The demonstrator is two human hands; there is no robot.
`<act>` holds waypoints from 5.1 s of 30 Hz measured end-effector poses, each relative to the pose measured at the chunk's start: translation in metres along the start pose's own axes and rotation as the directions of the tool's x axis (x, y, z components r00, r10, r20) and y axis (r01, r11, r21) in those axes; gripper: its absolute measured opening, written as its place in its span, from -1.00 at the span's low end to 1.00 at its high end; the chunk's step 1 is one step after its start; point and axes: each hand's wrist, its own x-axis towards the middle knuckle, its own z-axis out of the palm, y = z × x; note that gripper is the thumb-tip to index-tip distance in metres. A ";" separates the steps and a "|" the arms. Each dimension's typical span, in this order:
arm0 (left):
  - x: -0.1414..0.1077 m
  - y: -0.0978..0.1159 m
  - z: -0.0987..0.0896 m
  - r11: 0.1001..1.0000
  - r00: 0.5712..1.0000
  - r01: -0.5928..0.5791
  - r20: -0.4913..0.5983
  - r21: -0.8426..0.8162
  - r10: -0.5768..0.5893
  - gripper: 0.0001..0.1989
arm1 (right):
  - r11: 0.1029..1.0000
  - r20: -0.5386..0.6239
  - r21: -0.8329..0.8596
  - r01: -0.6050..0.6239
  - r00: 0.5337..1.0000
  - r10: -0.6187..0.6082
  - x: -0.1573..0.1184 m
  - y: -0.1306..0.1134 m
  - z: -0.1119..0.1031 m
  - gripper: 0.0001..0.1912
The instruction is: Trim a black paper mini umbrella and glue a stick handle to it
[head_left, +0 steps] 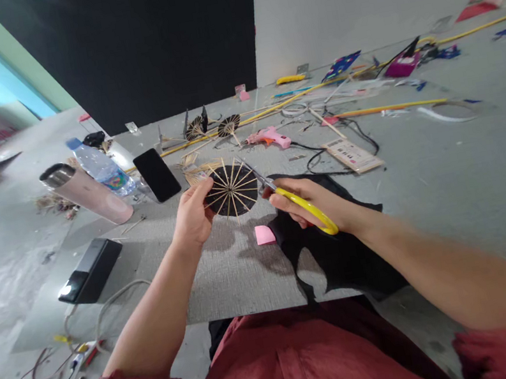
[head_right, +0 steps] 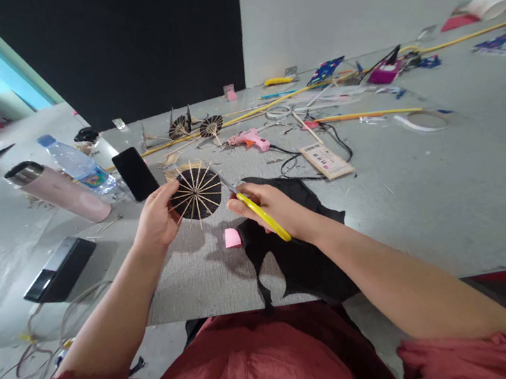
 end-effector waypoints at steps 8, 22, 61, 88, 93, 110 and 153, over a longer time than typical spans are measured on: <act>-0.001 0.003 0.000 1.000 1.000 -0.007 0.000 -0.008 0.007 -0.90 | 1.000 -0.106 -0.003 -0.029 0.994 0.028 0.002 0.006 0.005 -0.46; 0.000 0.001 -0.001 0.985 0.984 0.146 0.115 -0.092 -0.135 -0.84 | 0.968 -0.227 -0.244 0.049 0.968 -0.106 0.008 0.019 -0.002 -0.52; -0.001 0.001 0.000 1.000 1.000 -0.012 0.026 -0.008 0.012 -0.78 | 0.999 -0.006 -0.014 0.030 1.000 -0.030 0.003 0.002 -0.001 -0.39; -0.002 0.002 0.002 1.000 1.000 0.007 -0.007 0.016 -0.007 -0.79 | 1.000 0.006 -0.006 0.028 1.000 -0.028 0.001 -0.002 0.000 -0.35; -0.002 0.002 0.001 1.000 1.000 0.006 0.005 0.013 -0.006 -0.79 | 1.000 0.003 0.006 0.030 1.000 -0.030 0.002 0.000 -0.001 -0.37; -0.003 0.003 0.002 1.000 1.000 0.014 0.002 0.015 -0.014 -0.81 | 0.999 0.002 -0.013 0.030 1.000 -0.030 0.002 -0.001 0.000 -0.37; 0.002 0.000 -0.003 0.998 0.999 0.010 -0.032 -0.058 -0.012 -0.87 | 1.000 -0.044 0.010 0.020 0.999 -0.019 0.003 0.005 0.005 -0.33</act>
